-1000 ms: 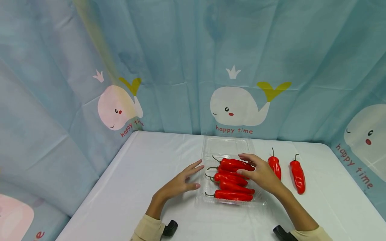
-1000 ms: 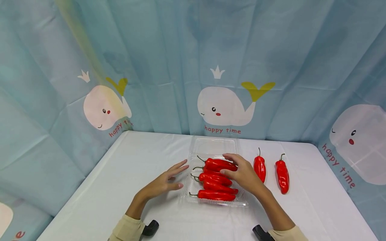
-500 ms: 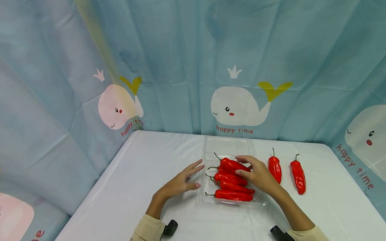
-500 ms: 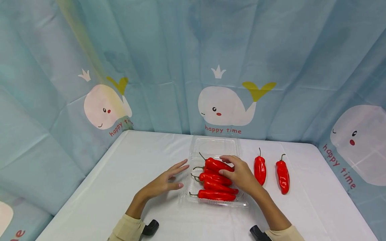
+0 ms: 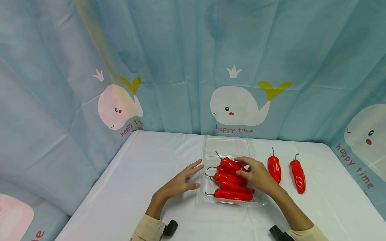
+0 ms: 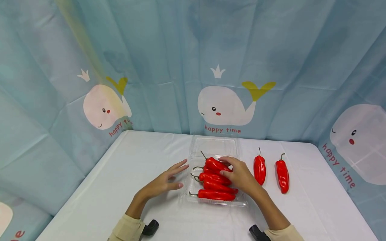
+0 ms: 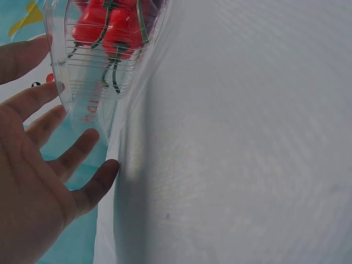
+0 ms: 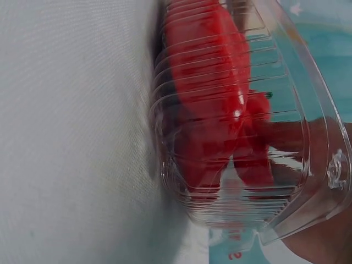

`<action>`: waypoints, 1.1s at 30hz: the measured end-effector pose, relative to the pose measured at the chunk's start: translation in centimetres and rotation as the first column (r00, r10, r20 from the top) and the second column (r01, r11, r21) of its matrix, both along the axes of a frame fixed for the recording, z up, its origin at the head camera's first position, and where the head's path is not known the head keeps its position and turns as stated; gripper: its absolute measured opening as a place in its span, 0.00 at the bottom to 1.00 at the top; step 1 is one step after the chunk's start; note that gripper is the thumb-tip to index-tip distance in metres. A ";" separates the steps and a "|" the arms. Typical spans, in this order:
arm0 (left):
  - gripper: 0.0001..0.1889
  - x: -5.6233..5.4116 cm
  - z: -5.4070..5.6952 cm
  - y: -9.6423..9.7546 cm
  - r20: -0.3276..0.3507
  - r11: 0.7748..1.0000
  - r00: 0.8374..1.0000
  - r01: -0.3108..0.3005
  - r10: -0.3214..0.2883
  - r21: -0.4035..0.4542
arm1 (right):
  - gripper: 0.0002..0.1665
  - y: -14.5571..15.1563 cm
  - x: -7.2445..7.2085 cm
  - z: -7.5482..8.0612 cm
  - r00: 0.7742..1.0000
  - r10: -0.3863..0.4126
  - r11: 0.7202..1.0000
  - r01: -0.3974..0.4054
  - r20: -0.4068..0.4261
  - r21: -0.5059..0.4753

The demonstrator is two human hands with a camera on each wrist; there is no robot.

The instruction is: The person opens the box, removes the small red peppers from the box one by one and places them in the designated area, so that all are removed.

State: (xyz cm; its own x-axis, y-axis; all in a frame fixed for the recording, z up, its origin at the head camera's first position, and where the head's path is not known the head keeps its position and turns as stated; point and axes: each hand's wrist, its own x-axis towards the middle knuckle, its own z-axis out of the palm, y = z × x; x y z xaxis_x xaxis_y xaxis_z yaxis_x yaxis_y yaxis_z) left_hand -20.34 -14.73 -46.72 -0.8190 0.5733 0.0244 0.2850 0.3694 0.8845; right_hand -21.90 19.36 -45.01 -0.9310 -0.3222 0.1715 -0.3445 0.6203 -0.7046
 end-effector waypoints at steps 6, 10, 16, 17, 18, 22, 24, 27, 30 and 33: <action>0.39 0.0 0.1 0.0 0.003 1.000 1.000 0.001 -0.001 0.002 | 0.33 -0.1 0.1 0.1 0.999 0.015 1.000 -0.015 0.033 -0.006; 0.38 0.0 0.1 0.0 -0.004 1.000 1.000 0.007 -0.007 0.010 | 0.32 -0.1 0.1 0.1 0.999 0.021 1.000 -0.020 0.037 -0.016; 0.38 0.0 0.1 0.0 -0.005 1.000 1.000 0.006 -0.006 0.009 | 0.31 0.0 0.2 0.0 1.000 0.012 1.000 -0.012 0.013 -0.009; 0.38 0.0 0.1 0.0 -0.004 1.000 1.000 0.006 -0.006 0.010 | 0.31 0.0 0.3 0.0 1.000 0.012 1.000 -0.012 0.006 -0.009; 0.38 0.0 0.1 0.0 -0.003 1.000 1.000 0.006 -0.006 0.010 | 0.31 0.0 0.3 0.1 1.000 0.010 1.000 -0.010 0.001 -0.009; 0.38 0.0 0.1 0.0 -0.002 1.000 1.000 0.002 -0.002 0.013 | 0.31 0.1 0.6 0.3 1.000 0.002 1.000 -0.002 -0.007 -0.015; 0.38 0.0 0.0 0.0 -0.003 1.000 1.000 0.001 -0.001 0.012 | 0.31 0.1 0.7 0.4 1.000 -0.005 1.000 0.005 -0.007 -0.017; 0.38 0.0 0.0 -0.1 -0.002 1.000 1.000 -0.003 0.003 0.010 | 0.31 0.2 0.9 0.7 1.000 -0.018 1.000 0.017 -0.016 -0.021; 0.38 0.0 0.0 -0.1 0.000 1.000 1.000 -0.003 0.003 0.011 | 0.32 0.3 1.2 0.9 0.999 -0.035 0.999 0.034 -0.029 -0.030; 0.38 0.0 0.0 -0.1 -0.003 1.000 1.000 -0.002 0.002 0.013 | 0.32 0.5 1.5 1.3 0.998 -0.048 0.998 0.047 -0.040 -0.040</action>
State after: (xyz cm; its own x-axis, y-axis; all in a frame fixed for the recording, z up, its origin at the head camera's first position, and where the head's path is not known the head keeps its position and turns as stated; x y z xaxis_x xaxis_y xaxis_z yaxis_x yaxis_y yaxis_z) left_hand -20.32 -14.82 -46.68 -0.8198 0.5716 0.0338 0.2867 0.3587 0.8883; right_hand -20.44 19.86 -43.73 -0.9371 -0.2700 0.2215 -0.3443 0.6087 -0.7148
